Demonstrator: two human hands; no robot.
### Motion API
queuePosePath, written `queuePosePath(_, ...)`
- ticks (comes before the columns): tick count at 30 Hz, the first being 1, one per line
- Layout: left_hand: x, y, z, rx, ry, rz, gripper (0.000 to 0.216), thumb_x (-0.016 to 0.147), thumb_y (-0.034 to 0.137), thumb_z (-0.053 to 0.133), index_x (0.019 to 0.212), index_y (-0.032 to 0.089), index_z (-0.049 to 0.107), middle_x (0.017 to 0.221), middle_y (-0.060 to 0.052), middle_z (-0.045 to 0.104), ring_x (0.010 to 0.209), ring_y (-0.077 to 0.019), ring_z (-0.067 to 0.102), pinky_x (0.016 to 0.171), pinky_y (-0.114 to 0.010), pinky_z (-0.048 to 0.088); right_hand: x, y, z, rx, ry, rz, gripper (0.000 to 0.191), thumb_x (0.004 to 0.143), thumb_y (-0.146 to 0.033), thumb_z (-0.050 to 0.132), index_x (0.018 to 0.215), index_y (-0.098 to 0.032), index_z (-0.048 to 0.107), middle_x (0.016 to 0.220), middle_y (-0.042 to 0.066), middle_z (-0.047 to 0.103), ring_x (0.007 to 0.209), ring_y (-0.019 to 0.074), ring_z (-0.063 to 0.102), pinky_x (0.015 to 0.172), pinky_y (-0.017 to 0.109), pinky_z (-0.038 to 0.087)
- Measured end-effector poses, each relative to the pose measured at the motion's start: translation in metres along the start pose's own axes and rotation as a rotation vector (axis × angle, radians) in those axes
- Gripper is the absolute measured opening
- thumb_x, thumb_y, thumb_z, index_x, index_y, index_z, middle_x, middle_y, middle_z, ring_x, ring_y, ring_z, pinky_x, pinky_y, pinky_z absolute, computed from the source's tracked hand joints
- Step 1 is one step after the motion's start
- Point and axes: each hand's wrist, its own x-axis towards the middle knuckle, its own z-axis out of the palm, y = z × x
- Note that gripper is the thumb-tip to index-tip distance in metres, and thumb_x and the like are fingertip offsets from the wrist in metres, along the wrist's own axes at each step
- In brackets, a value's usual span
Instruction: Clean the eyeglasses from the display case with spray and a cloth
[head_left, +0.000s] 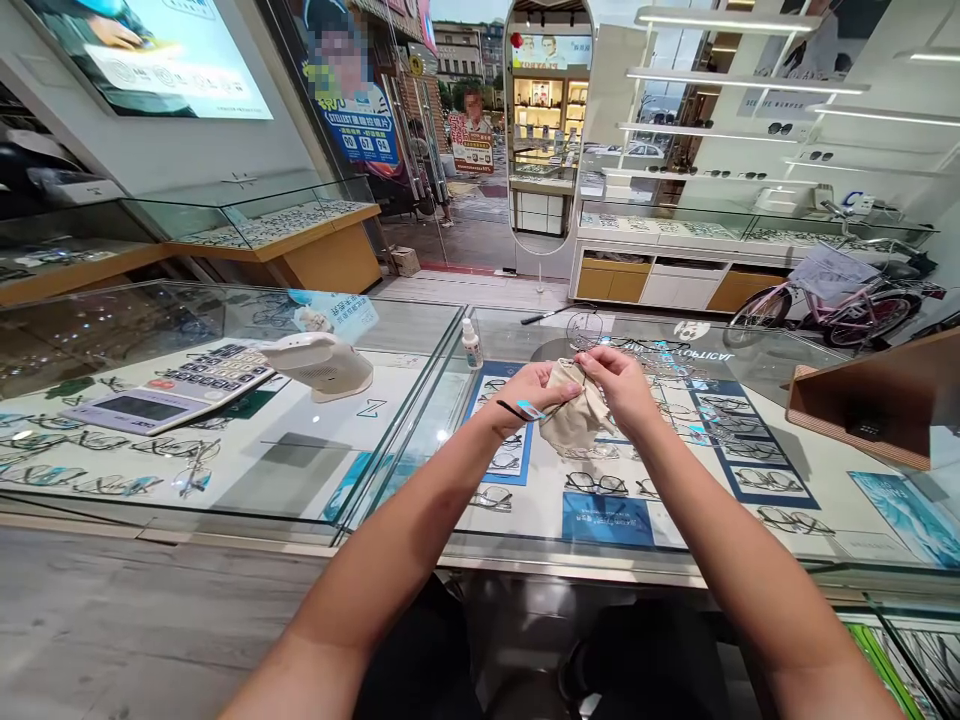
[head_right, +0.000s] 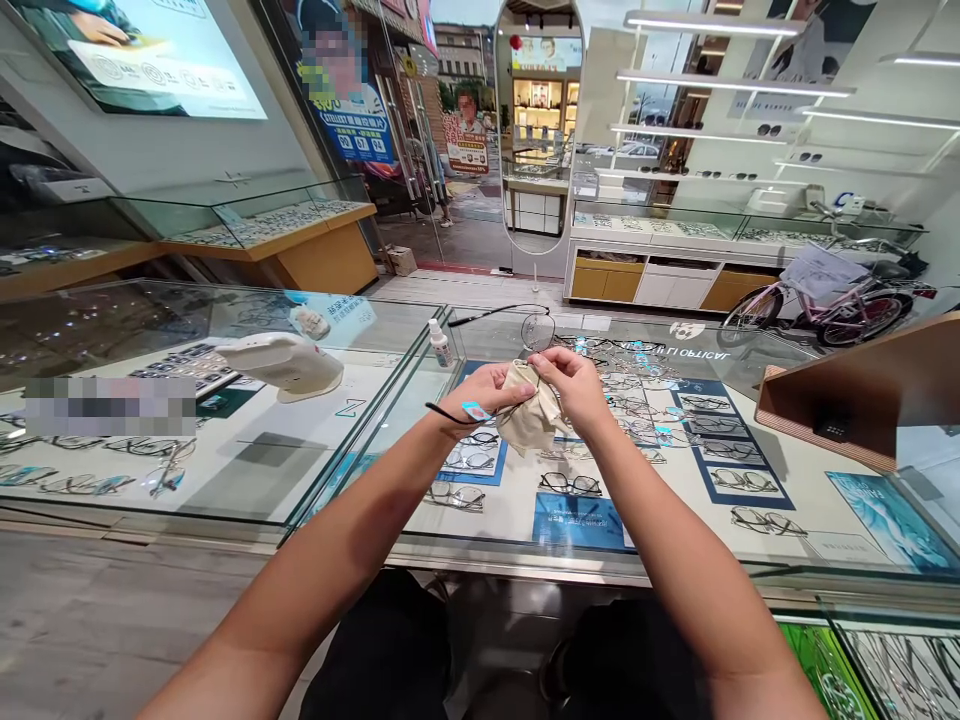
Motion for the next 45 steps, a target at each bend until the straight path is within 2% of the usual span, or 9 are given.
queuePosePath(6, 0.007, -0.006, 0.001, 0.102, 0.145, 0.08, 0.057, 0.068, 0.06, 0.096, 0.092, 0.011, 0.077, 0.084, -0.005, 0.077, 0.074, -0.0156, 0.067, 0.071, -0.025, 0.049, 0.001, 0.0, -0.002, -0.018, -0.049, -0.01, 0.047, 0.067, -0.067, 0.092, 0.077, -0.024, 0.074, 0.092, 0.003, 0.076, 0.079, 0.0176, 0.059, 0.072, 0.031, 0.048)
queuePosePath(16, 0.008, -0.009, 0.006, -0.006, 0.207, 0.161, 0.067, 0.065, 0.058, 0.099, 0.109, 0.012, 0.08, 0.093, -0.009, 0.08, 0.086, -0.019, 0.071, 0.084, -0.029, 0.054, 0.004, 0.001, -0.003, 0.083, -0.006, 0.07, 0.051, 0.058, -0.065, 0.098, 0.081, -0.024, 0.078, 0.086, 0.003, 0.076, 0.077, 0.0184, 0.062, 0.07, 0.032, 0.048)
queuePosePath(19, 0.011, -0.01, 0.003, 0.009, 0.238, 0.184, 0.062, 0.063, 0.055, 0.1, 0.103, 0.012, 0.079, 0.089, -0.007, 0.078, 0.085, -0.0185, 0.07, 0.083, -0.029, 0.054, 0.004, 0.002, -0.002, 0.037, -0.018, 0.043, 0.051, 0.06, -0.066, 0.095, 0.082, -0.024, 0.078, 0.082, 0.001, 0.073, 0.072, 0.0158, 0.055, 0.064, 0.029, 0.041)
queuePosePath(23, 0.013, -0.01, -0.001, 0.067, 0.284, 0.173, 0.058, 0.064, 0.06, 0.097, 0.088, 0.012, 0.075, 0.076, -0.003, 0.071, 0.071, -0.0138, 0.061, 0.068, -0.026, 0.046, 0.003, 0.003, 0.001, -0.006, -0.009, -0.001, 0.049, 0.063, -0.068, 0.093, 0.078, -0.024, 0.076, 0.076, -0.001, 0.066, 0.066, 0.0136, 0.043, 0.06, 0.029, 0.033)
queuePosePath(26, 0.011, -0.008, -0.003, 0.118, 0.245, 0.113, 0.06, 0.068, 0.066, 0.093, 0.083, 0.012, 0.072, 0.071, -0.001, 0.066, 0.064, -0.0113, 0.056, 0.061, -0.024, 0.04, 0.003, 0.004, 0.002, -0.015, 0.017, -0.027, 0.05, 0.062, -0.069, 0.093, 0.077, -0.024, 0.075, 0.078, 0.0, 0.067, 0.067, 0.0141, 0.043, 0.061, 0.03, 0.035)
queuePosePath(31, 0.007, -0.005, -0.01, 0.026, 0.113, -0.023, 0.065, 0.068, 0.07, 0.092, 0.091, 0.011, 0.075, 0.081, -0.005, 0.073, 0.07, -0.0139, 0.064, 0.063, -0.023, 0.047, 0.008, 0.004, -0.007, 0.0, 0.093, -0.052, 0.049, 0.064, -0.067, 0.093, 0.08, -0.024, 0.077, 0.075, -0.001, 0.065, 0.066, 0.0139, 0.042, 0.062, 0.03, 0.035)
queuePosePath(35, 0.009, -0.005, -0.024, -0.122, 0.232, -0.094, 0.05, 0.082, 0.056, 0.089, 0.102, 0.012, 0.077, 0.083, -0.005, 0.076, 0.065, -0.0132, 0.066, 0.061, -0.022, 0.049, 0.012, -0.001, -0.019, 0.007, 0.097, -0.059, 0.045, 0.068, -0.064, 0.092, 0.083, -0.024, 0.079, 0.069, -0.003, 0.058, 0.063, 0.0126, 0.039, 0.061, 0.031, 0.03)
queuePosePath(39, 0.013, 0.001, -0.035, -0.314, 0.344, -0.085, 0.027, 0.093, 0.035, 0.082, 0.096, 0.009, 0.074, 0.085, -0.009, 0.078, 0.073, -0.0174, 0.073, 0.074, -0.028, 0.06, 0.01, -0.004, -0.02, 0.0, 0.009, -0.008, 0.045, 0.068, -0.063, 0.093, 0.084, -0.023, 0.08, 0.067, -0.003, 0.054, 0.064, 0.0124, 0.039, 0.062, 0.031, 0.026)
queuePosePath(45, 0.011, 0.007, -0.038, -0.357, 0.339, -0.059, 0.027, 0.079, 0.003, 0.082, 0.105, 0.005, 0.075, 0.095, -0.012, 0.081, 0.081, -0.0185, 0.078, 0.086, -0.029, 0.063, 0.006, -0.004, -0.012, -0.058, -0.059, 0.048, 0.049, 0.068, -0.067, 0.09, 0.083, -0.022, 0.079, 0.066, -0.003, 0.052, 0.065, 0.0135, 0.038, 0.064, 0.032, 0.025)
